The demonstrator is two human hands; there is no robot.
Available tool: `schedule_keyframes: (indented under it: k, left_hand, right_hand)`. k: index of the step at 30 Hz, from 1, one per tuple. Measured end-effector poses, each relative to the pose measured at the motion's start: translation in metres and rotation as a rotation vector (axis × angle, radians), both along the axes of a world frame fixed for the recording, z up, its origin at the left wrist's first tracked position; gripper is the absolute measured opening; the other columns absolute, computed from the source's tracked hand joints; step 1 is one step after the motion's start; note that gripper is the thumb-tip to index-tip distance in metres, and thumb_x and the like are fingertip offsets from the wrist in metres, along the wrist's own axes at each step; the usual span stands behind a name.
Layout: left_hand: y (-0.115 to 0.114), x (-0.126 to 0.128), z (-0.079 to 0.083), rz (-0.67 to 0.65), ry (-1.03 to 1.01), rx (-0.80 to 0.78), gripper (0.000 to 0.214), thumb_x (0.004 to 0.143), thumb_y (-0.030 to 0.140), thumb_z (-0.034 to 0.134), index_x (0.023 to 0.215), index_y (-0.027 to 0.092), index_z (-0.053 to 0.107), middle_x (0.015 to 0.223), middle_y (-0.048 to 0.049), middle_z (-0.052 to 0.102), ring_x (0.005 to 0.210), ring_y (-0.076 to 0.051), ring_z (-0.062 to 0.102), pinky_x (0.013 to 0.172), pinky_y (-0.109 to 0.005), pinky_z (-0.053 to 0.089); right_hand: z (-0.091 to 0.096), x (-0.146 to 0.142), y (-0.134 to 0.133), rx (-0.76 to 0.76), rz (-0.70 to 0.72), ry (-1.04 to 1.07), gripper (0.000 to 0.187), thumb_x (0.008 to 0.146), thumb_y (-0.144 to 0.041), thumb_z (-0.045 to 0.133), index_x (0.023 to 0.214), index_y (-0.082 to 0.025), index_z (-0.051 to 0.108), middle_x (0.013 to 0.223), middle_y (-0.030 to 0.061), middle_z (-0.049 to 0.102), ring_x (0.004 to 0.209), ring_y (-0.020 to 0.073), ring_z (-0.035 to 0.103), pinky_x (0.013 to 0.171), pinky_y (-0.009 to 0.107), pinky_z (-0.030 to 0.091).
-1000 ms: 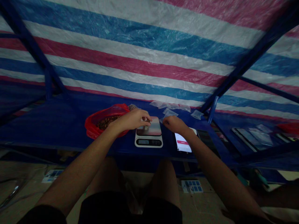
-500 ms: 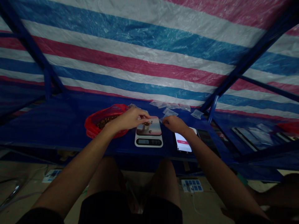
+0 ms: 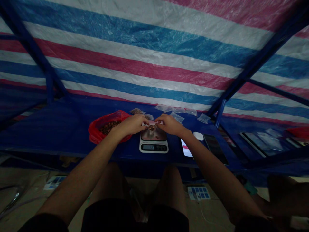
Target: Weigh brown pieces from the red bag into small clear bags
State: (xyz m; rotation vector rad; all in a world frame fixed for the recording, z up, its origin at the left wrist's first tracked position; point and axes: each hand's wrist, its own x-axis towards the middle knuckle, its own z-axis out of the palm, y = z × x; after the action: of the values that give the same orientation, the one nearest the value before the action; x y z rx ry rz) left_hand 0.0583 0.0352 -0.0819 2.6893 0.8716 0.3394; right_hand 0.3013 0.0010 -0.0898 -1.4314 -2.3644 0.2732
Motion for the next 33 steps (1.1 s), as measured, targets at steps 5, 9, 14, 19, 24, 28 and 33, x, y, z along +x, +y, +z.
schedule_keyframes:
  k: [5, 9, 14, 19, 24, 28, 33]
  left_hand:
    - [0.000, 0.006, -0.002, 0.062, 0.036, 0.032, 0.020, 0.094, 0.021, 0.062, 0.097, 0.021, 0.082, 0.096, -0.0073, 0.079, 0.090, -0.024, 0.071, 0.079, -0.033, 0.048]
    - [-0.002, -0.001, 0.002, 0.084, -0.008, 0.059, 0.022, 0.097, 0.026, 0.061, 0.099, 0.020, 0.082, 0.099, -0.0078, 0.079, 0.091, -0.023, 0.070, 0.080, -0.033, 0.049]
    - [-0.015, -0.015, 0.014, 0.088, -0.150, 0.120, 0.027, 0.102, 0.033, 0.057, 0.104, 0.021, 0.081, 0.106, -0.0071, 0.077, 0.101, -0.023, 0.068, 0.086, -0.033, 0.049]
    - [-0.037, -0.013, 0.024, 0.149, -0.098, 0.147, 0.027, 0.102, 0.036, 0.059, 0.107, 0.023, 0.082, 0.106, -0.0070, 0.077, 0.097, -0.023, 0.069, 0.081, -0.033, 0.050]
    - [-0.043, -0.006, 0.020, 0.201, -0.052, 0.164, 0.025, 0.101, 0.037, 0.061, 0.107, 0.024, 0.082, 0.107, -0.0061, 0.078, 0.100, -0.024, 0.070, 0.079, -0.031, 0.050]
    - [-0.041, -0.004, 0.016, 0.218, -0.050, 0.201, 0.026, 0.100, 0.044, 0.064, 0.105, 0.024, 0.081, 0.105, -0.0055, 0.079, 0.097, -0.024, 0.071, 0.075, -0.030, 0.049]
    - [-0.043, -0.003, 0.016, 0.234, -0.029, 0.204, 0.029, 0.100, 0.048, 0.064, 0.106, 0.025, 0.081, 0.105, -0.0049, 0.079, 0.096, -0.025, 0.072, 0.073, -0.031, 0.047]
  right_hand:
    - [0.001, -0.005, 0.003, -0.051, -0.009, -0.072, 0.021, 0.092, -0.012, 0.062, 0.098, -0.015, 0.081, 0.103, 0.0113, 0.079, 0.091, 0.0214, 0.071, 0.084, 0.031, 0.048]
    - [0.001, -0.004, 0.004, -0.039, -0.031, -0.098, 0.020, 0.092, -0.015, 0.063, 0.104, -0.015, 0.080, 0.107, 0.0125, 0.079, 0.095, 0.0228, 0.071, 0.086, 0.031, 0.048]
    - [0.007, -0.004, 0.001, -0.069, -0.030, -0.063, 0.018, 0.091, -0.012, 0.064, 0.097, -0.015, 0.080, 0.103, 0.0111, 0.080, 0.093, 0.0213, 0.071, 0.084, 0.030, 0.048]
    - [0.020, -0.005, -0.012, -0.138, -0.005, 0.232, 0.020, 0.096, -0.024, 0.063, 0.098, -0.016, 0.081, 0.094, 0.0061, 0.081, 0.082, 0.0178, 0.071, 0.076, 0.029, 0.050]
    - [0.026, -0.009, -0.018, -0.185, 0.014, 0.292, 0.017, 0.093, -0.028, 0.068, 0.094, -0.017, 0.080, 0.088, 0.0057, 0.080, 0.077, 0.0168, 0.070, 0.072, 0.028, 0.051]
    - [0.029, -0.014, -0.019, -0.220, 0.018, 0.300, 0.019, 0.094, -0.029, 0.066, 0.093, -0.016, 0.080, 0.090, 0.0062, 0.081, 0.080, 0.0171, 0.071, 0.072, 0.028, 0.050]
    - [0.032, -0.015, -0.019, -0.215, 0.019, 0.258, 0.029, 0.098, -0.036, 0.061, 0.090, -0.016, 0.080, 0.084, 0.0038, 0.078, 0.073, 0.0159, 0.065, 0.068, 0.028, 0.045]
